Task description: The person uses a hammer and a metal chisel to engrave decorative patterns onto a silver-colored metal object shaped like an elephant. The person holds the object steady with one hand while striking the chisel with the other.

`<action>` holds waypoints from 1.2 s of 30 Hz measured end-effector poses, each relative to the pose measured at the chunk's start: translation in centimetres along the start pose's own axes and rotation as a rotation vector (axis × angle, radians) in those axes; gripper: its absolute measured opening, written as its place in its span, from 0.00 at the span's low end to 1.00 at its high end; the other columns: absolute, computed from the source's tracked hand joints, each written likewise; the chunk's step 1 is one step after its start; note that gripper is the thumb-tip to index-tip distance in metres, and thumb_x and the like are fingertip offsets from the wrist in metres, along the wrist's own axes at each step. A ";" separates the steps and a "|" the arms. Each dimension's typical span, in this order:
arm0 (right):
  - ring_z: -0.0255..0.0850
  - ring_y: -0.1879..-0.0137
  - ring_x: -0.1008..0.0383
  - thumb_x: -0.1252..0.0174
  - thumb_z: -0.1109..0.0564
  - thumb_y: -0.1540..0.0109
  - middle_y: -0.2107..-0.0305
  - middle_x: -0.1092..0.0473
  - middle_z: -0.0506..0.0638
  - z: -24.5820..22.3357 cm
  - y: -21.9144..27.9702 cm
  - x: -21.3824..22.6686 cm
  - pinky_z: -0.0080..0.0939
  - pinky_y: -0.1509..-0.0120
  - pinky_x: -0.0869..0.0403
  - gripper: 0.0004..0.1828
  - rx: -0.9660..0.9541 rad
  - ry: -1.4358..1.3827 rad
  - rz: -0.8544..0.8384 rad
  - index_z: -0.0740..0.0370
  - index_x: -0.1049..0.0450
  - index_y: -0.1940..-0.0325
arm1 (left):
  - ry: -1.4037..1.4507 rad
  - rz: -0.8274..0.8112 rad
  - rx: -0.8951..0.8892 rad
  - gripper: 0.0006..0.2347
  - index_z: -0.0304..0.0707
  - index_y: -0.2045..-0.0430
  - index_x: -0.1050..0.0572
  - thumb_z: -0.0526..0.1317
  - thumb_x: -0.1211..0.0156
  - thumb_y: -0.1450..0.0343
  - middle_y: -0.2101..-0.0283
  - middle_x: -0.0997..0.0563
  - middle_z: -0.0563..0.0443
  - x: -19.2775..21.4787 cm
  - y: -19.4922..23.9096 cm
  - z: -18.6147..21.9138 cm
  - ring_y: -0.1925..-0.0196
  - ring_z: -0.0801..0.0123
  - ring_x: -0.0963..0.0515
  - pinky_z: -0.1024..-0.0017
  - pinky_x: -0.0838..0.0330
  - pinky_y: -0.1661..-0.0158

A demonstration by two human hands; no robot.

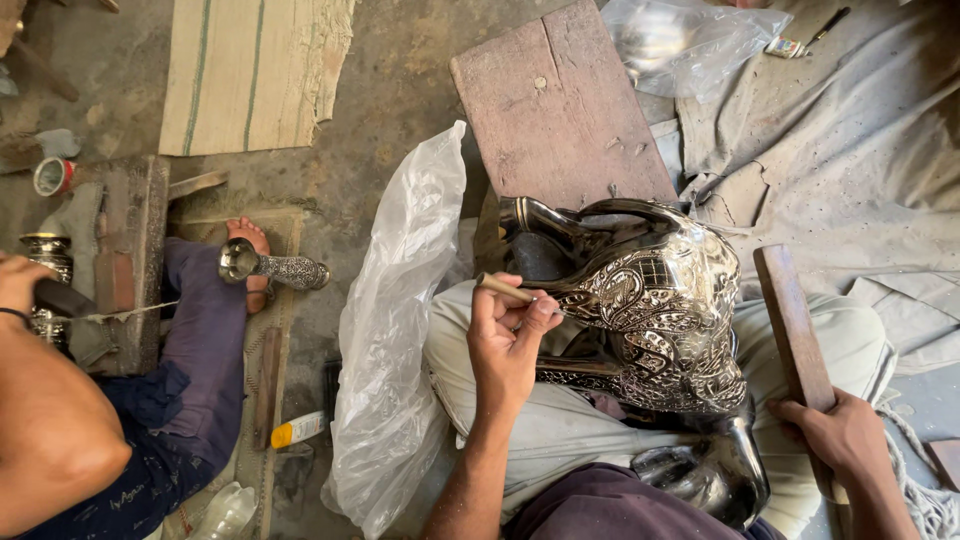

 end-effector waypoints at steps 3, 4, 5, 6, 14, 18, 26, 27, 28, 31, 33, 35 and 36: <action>0.53 0.67 0.20 0.30 0.41 0.45 0.72 0.21 0.63 -0.6 0.6 0.6 0.52 0.58 0.23 0.28 -0.010 -0.020 0.006 0.69 0.16 0.57 | -0.061 -0.046 -0.006 0.15 0.29 0.50 0.34 0.34 0.36 0.26 0.60 0.19 0.45 -0.5 -0.6 0.4 0.59 0.71 0.16 0.71 0.15 0.58; 0.54 0.68 0.20 0.30 0.39 0.45 0.73 0.21 0.64 -0.7 1.3 0.7 0.52 0.59 0.24 0.29 -0.036 -0.046 -0.001 0.69 0.16 0.57 | -0.129 -0.067 -0.009 0.14 0.28 0.51 0.33 0.34 0.36 0.26 0.61 0.19 0.45 -0.6 -0.8 0.6 0.60 0.71 0.15 0.72 0.16 0.59; 0.54 0.69 0.20 0.30 0.37 0.44 0.73 0.21 0.65 -1.0 2.1 0.8 0.53 0.60 0.24 0.31 -0.062 -0.073 -0.008 0.70 0.17 0.57 | -0.196 -0.089 -0.012 0.13 0.28 0.51 0.32 0.34 0.37 0.25 0.61 0.18 0.45 -0.5 -1.0 0.9 0.61 0.70 0.15 0.72 0.17 0.59; 0.52 0.68 0.21 0.30 0.36 0.43 0.73 0.21 0.63 -1.4 3.0 1.0 0.51 0.60 0.25 0.31 -0.042 -0.142 0.006 0.70 0.19 0.57 | -0.261 -0.109 -0.018 0.12 0.27 0.52 0.31 0.34 0.37 0.25 0.62 0.18 0.45 -0.6 -1.0 1.1 0.62 0.70 0.14 0.73 0.18 0.60; 0.42 0.63 0.28 0.30 0.46 0.38 0.65 0.28 0.56 -8.8 11.4 6.6 0.46 0.62 0.28 0.28 0.277 -0.398 0.388 0.70 0.28 0.45 | -0.144 -0.016 -0.057 0.17 0.29 0.50 0.32 0.38 0.34 0.27 0.61 0.16 0.46 -1.5 -0.6 0.7 0.62 0.73 0.15 0.77 0.18 0.62; 0.38 0.61 0.27 0.32 0.53 0.42 0.64 0.27 0.52 -15.5 14.9 9.5 0.42 0.60 0.27 0.32 0.604 -0.306 0.410 0.69 0.35 0.40 | -0.150 0.002 -0.110 0.16 0.30 0.50 0.29 0.39 0.33 0.27 0.63 0.15 0.48 -1.9 -0.6 0.2 0.64 0.74 0.14 0.78 0.19 0.63; 0.50 0.60 0.25 0.35 0.62 0.37 0.62 0.28 0.59 -27.6 21.2 13.0 0.51 0.52 0.27 0.27 0.997 0.470 0.685 0.70 0.35 0.36 | -0.244 -0.054 -0.333 0.13 0.33 0.48 0.29 0.37 0.38 0.24 0.65 0.17 0.49 -2.4 -0.5 0.3 0.66 0.74 0.16 0.76 0.22 0.69; 0.49 0.60 0.26 0.36 0.62 0.36 0.61 0.28 0.58 -28.9 21.8 13.1 0.51 0.51 0.27 0.26 1.030 0.531 0.699 0.69 0.36 0.35 | -0.250 -0.051 -0.391 0.12 0.33 0.48 0.30 0.37 0.38 0.23 0.65 0.18 0.50 -2.6 -0.5 0.4 0.66 0.73 0.17 0.76 0.22 0.69; 0.49 0.61 0.27 0.37 0.63 0.38 0.61 0.28 0.59 -30.1 22.5 13.5 0.51 0.52 0.28 0.27 1.059 0.663 0.730 0.69 0.35 0.35 | -0.245 -0.052 -0.359 0.12 0.33 0.49 0.30 0.37 0.38 0.23 0.66 0.19 0.50 -2.5 -0.4 0.3 0.67 0.74 0.17 0.76 0.23 0.70; 0.48 0.62 0.29 0.39 0.65 0.38 0.61 0.28 0.60 -33.5 24.7 12.9 0.50 0.55 0.30 0.26 1.228 0.669 0.694 0.70 0.35 0.36 | -0.239 -0.063 -0.281 0.11 0.34 0.51 0.30 0.37 0.39 0.23 0.67 0.19 0.51 -2.3 -0.4 0.0 0.69 0.74 0.17 0.75 0.26 0.73; 0.48 0.63 0.29 0.40 0.65 0.38 0.63 0.29 0.60 -35.3 26.3 12.3 0.49 0.57 0.31 0.23 1.262 0.644 0.641 0.70 0.35 0.39 | -0.239 -0.063 -0.255 0.10 0.34 0.52 0.29 0.37 0.39 0.23 0.67 0.18 0.51 -2.4 -0.5 0.0 0.69 0.75 0.17 0.75 0.26 0.73; 0.47 0.64 0.29 0.39 0.64 0.39 0.65 0.29 0.58 -36.5 27.5 11.4 0.47 0.59 0.30 0.21 1.193 0.733 0.596 0.69 0.34 0.42 | -0.268 -0.072 -0.273 0.08 0.35 0.55 0.29 0.37 0.37 0.22 0.68 0.19 0.51 -2.4 -0.2 0.0 0.70 0.74 0.19 0.74 0.26 0.71; 0.47 0.64 0.28 0.38 0.64 0.41 0.66 0.29 0.56 -36.8 28.5 11.5 0.48 0.58 0.29 0.22 1.206 0.880 0.665 0.64 0.33 0.44 | -0.276 -0.070 -0.284 0.07 0.36 0.56 0.28 0.37 0.37 0.21 0.69 0.19 0.51 -2.7 -0.2 0.0 0.70 0.73 0.19 0.73 0.27 0.71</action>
Point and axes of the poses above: each hand's wrist, its own y-axis away from the middle knuckle, its own x-axis out of the back of the hand, z = x × y, the point moved 3 cm from there along -y, towards the middle knuckle
